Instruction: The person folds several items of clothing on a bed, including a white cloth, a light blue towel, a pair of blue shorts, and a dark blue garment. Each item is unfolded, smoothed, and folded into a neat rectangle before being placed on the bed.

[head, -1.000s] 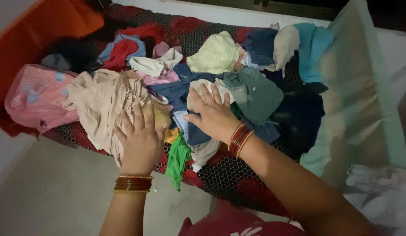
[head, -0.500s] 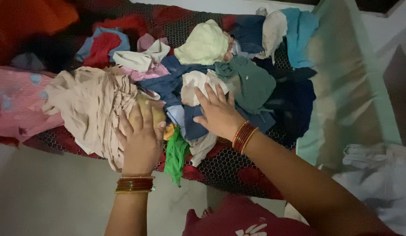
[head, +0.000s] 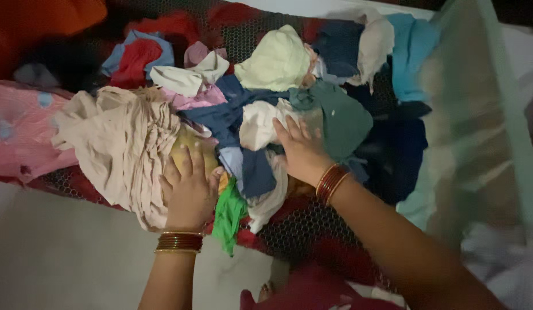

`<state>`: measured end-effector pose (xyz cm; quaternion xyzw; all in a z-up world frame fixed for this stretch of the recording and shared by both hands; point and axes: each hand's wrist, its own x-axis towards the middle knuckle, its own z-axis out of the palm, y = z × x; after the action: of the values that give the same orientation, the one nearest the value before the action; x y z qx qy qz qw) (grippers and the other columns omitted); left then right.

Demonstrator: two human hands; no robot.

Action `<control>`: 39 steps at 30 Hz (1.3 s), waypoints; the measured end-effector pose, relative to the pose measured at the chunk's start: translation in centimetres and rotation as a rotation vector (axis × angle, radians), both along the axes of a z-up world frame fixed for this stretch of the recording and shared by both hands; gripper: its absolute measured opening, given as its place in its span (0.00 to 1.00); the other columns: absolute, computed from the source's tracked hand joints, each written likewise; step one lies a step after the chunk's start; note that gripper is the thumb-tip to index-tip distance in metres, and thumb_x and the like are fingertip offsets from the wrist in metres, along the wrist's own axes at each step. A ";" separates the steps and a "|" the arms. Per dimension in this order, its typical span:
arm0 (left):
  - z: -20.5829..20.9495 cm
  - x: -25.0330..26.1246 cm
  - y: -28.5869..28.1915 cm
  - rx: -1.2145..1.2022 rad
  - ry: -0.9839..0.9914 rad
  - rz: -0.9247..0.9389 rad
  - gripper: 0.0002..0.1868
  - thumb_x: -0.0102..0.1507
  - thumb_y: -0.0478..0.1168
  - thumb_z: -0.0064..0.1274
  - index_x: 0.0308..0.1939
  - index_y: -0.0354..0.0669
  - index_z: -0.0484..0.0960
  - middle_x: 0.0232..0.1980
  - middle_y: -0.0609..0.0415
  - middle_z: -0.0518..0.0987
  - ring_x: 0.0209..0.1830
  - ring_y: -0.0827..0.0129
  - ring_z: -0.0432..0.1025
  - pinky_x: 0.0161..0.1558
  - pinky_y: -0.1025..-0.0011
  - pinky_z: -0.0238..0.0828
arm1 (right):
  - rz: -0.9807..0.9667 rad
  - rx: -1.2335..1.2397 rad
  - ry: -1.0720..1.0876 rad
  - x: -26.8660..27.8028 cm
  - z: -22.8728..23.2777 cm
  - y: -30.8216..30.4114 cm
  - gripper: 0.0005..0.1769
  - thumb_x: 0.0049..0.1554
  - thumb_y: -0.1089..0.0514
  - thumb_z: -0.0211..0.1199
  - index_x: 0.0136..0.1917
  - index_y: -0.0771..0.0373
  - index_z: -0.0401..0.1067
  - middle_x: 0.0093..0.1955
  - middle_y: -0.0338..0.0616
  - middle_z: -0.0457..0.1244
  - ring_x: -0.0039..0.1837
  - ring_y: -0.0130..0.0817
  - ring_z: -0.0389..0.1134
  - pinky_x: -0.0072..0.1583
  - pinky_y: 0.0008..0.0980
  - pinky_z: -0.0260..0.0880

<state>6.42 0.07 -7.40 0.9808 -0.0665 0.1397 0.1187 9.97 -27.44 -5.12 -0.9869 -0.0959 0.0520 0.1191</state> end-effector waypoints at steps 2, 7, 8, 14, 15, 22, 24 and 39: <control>-1.5 1.9 -0.7 0.028 0.114 0.031 0.43 0.67 0.65 0.40 0.80 0.51 0.50 0.80 0.44 0.53 0.78 0.31 0.43 0.67 0.25 0.41 | 0.032 0.018 -0.055 1.9 -0.6 -1.1 0.49 0.57 0.47 0.64 0.82 0.55 0.40 0.83 0.57 0.38 0.83 0.64 0.36 0.75 0.65 0.41; -7.3 7.3 -2.9 -0.089 0.191 -0.019 0.46 0.63 0.58 0.51 0.79 0.45 0.52 0.78 0.36 0.58 0.76 0.32 0.52 0.63 0.34 0.50 | 0.068 0.164 -0.020 6.2 -3.0 -2.7 0.49 0.56 0.55 0.66 0.81 0.58 0.42 0.84 0.57 0.38 0.81 0.68 0.36 0.75 0.60 0.43; -8.8 8.8 -3.5 -0.222 0.167 -0.075 0.45 0.64 0.56 0.53 0.78 0.40 0.53 0.75 0.32 0.61 0.74 0.33 0.56 0.65 0.41 0.56 | 0.061 0.150 0.003 7.0 -3.5 -2.9 0.49 0.55 0.55 0.66 0.81 0.58 0.42 0.84 0.55 0.38 0.81 0.66 0.37 0.75 0.60 0.42; -18.0 16.5 -6.4 -0.400 0.205 -0.131 0.44 0.58 0.48 0.64 0.68 0.22 0.62 0.63 0.24 0.71 0.65 0.36 0.66 0.64 0.53 0.64 | 0.137 0.267 -0.029 10.6 -5.8 -5.0 0.47 0.56 0.57 0.65 0.81 0.61 0.44 0.83 0.55 0.43 0.82 0.58 0.43 0.77 0.51 0.47; -19.4 17.2 -6.7 -0.397 0.191 -0.130 0.45 0.56 0.48 0.66 0.66 0.20 0.63 0.62 0.23 0.71 0.64 0.35 0.67 0.64 0.52 0.65 | 0.152 0.271 -0.028 11.0 -6.1 -5.3 0.48 0.55 0.57 0.65 0.81 0.63 0.44 0.82 0.56 0.44 0.82 0.57 0.44 0.78 0.48 0.47; -23.5 18.1 -6.8 -0.431 0.497 0.295 0.29 0.49 0.47 0.69 0.48 0.31 0.82 0.51 0.32 0.80 0.53 0.41 0.76 0.54 0.54 0.73 | 0.193 0.253 0.066 12.0 -8.0 -6.6 0.47 0.57 0.59 0.62 0.80 0.67 0.40 0.81 0.60 0.43 0.80 0.57 0.44 0.76 0.48 0.47; -22.3 18.2 -7.0 -0.387 0.385 0.190 0.22 0.52 0.47 0.65 0.43 0.34 0.86 0.46 0.33 0.83 0.49 0.41 0.77 0.53 0.54 0.73 | 0.187 0.287 0.157 11.9 -8.2 -7.1 0.46 0.58 0.58 0.60 0.81 0.67 0.40 0.80 0.59 0.46 0.79 0.56 0.48 0.75 0.47 0.52; 3.0 17.9 -8.6 -1.938 0.242 0.185 0.04 0.62 0.33 0.50 0.38 0.34 0.74 0.34 0.47 0.78 0.31 0.58 0.77 0.31 0.57 0.76 | 0.135 0.612 -0.417 7.9 -2.9 -2.4 0.47 0.52 0.43 0.75 0.73 0.68 0.57 0.70 0.62 0.59 0.71 0.60 0.60 0.70 0.52 0.61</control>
<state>24.37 -8.52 -4.42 0.4679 0.1667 0.0411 0.8670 17.87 -29.85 -8.02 -0.8866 -0.1938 -0.1732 0.3827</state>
